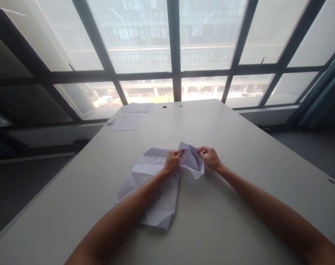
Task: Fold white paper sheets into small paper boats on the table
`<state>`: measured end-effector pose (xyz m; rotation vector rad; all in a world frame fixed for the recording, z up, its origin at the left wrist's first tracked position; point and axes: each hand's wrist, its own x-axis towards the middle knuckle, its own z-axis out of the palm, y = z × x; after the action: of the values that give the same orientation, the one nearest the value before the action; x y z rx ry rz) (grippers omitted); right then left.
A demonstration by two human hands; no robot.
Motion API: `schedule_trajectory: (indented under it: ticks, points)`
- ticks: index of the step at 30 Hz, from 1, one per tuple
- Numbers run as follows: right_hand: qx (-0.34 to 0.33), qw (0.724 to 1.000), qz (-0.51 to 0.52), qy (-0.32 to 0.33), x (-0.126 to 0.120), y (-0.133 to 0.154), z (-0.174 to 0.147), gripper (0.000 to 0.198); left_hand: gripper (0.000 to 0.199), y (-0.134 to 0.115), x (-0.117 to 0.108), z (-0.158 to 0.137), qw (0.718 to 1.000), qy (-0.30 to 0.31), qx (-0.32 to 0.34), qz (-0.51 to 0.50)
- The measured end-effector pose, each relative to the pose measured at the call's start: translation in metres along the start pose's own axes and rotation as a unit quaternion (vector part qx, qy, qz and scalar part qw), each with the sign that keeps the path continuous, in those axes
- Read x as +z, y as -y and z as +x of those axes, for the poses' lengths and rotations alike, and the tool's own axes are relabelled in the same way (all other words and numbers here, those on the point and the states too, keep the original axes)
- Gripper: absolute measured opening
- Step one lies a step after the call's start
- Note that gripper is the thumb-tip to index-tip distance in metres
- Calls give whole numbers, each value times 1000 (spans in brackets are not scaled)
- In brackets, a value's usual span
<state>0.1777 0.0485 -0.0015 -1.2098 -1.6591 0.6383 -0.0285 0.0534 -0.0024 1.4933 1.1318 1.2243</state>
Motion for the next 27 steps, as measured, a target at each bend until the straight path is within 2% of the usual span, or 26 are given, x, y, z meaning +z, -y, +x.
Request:
schedule_trajectory:
  ticks: [2,3,6,11,15,18,22,24,27]
  points:
    - [-88,991,-73,-73,-1,11,-4,21,52,3,1,1,998,-28,22,52]
    - [-129,982,-107,-87,-1,18,-6,17,52,3,2,1,996,-38,31,78]
    - [-194,962,-178,-67,4,36,-11,15,51,0,4,-3,986,-42,69,143]
    - [-155,958,-230,-72,14,44,-10,18,46,-19,8,-16,956,24,204,209]
    - [-140,959,-228,-92,12,43,-7,13,43,-26,10,-21,939,47,240,241]
    - [-153,965,-189,-97,10,44,-8,18,44,-23,9,-20,944,37,226,239]
    - [-157,979,-77,-102,6,46,-7,19,47,-15,4,-13,965,9,167,204]
    - [-132,985,-8,-110,4,45,-4,21,48,-11,3,-10,976,-2,130,172]
    - [-55,984,116,-120,-1,39,5,23,50,-7,2,-7,992,0,77,98]
